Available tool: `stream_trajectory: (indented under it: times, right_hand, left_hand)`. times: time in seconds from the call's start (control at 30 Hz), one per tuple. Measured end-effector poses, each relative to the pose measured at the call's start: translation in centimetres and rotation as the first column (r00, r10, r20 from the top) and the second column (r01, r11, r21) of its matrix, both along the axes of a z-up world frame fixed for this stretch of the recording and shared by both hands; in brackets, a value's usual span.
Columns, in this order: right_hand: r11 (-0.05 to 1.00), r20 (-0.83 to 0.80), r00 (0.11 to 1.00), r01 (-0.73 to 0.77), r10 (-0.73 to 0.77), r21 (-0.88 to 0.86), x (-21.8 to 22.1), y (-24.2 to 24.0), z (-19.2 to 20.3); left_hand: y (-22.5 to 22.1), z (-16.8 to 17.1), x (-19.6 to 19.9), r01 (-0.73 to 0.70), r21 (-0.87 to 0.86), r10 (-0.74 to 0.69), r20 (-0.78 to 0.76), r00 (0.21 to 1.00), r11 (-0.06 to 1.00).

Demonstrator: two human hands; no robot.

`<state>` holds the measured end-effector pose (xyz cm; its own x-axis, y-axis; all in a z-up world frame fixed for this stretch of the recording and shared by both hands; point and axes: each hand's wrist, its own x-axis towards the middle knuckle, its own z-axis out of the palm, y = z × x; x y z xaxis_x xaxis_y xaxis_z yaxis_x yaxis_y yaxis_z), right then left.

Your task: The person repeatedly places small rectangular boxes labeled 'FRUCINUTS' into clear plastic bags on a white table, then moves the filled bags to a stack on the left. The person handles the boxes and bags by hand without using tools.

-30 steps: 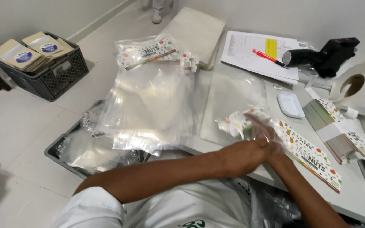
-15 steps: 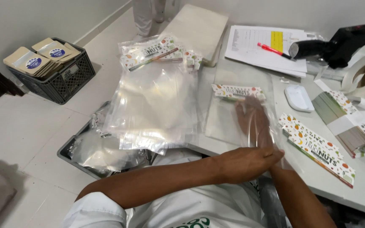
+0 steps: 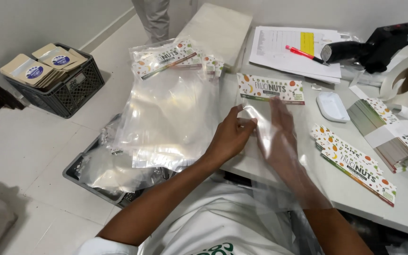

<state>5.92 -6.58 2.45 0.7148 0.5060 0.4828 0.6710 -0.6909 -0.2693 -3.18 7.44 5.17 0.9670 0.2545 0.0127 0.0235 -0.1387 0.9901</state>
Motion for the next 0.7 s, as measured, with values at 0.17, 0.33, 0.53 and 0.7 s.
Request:
stream_trajectory:
  times: [0.17,0.33,0.53,0.7]
  right_hand:
    - [0.999,0.186,0.982,-0.042,0.039,0.009,-1.4,-0.8,-1.8]
    - [0.878,-0.307,0.869,-0.246,0.387,0.409,-12.0,-1.4,3.8]
    - [0.881,0.089,0.942,-0.333,0.323,0.335,-4.0,-1.5,4.3]
    - [0.981,-0.336,0.929,-0.1,0.153,0.168,9.9,7.3,-2.5]
  left_hand:
    - [-1.5,-3.1,0.6,0.057,0.027,-0.06,0.101,0.993,0.998]
    - [6.1,-0.6,-1.2,-0.215,0.142,0.163,0.311,0.936,0.966]
    - [16.9,-2.8,-2.5,-0.472,0.557,0.517,0.087,0.852,0.684]
    - [20.7,-6.2,0.2,-0.519,0.688,0.624,0.123,0.772,0.507]
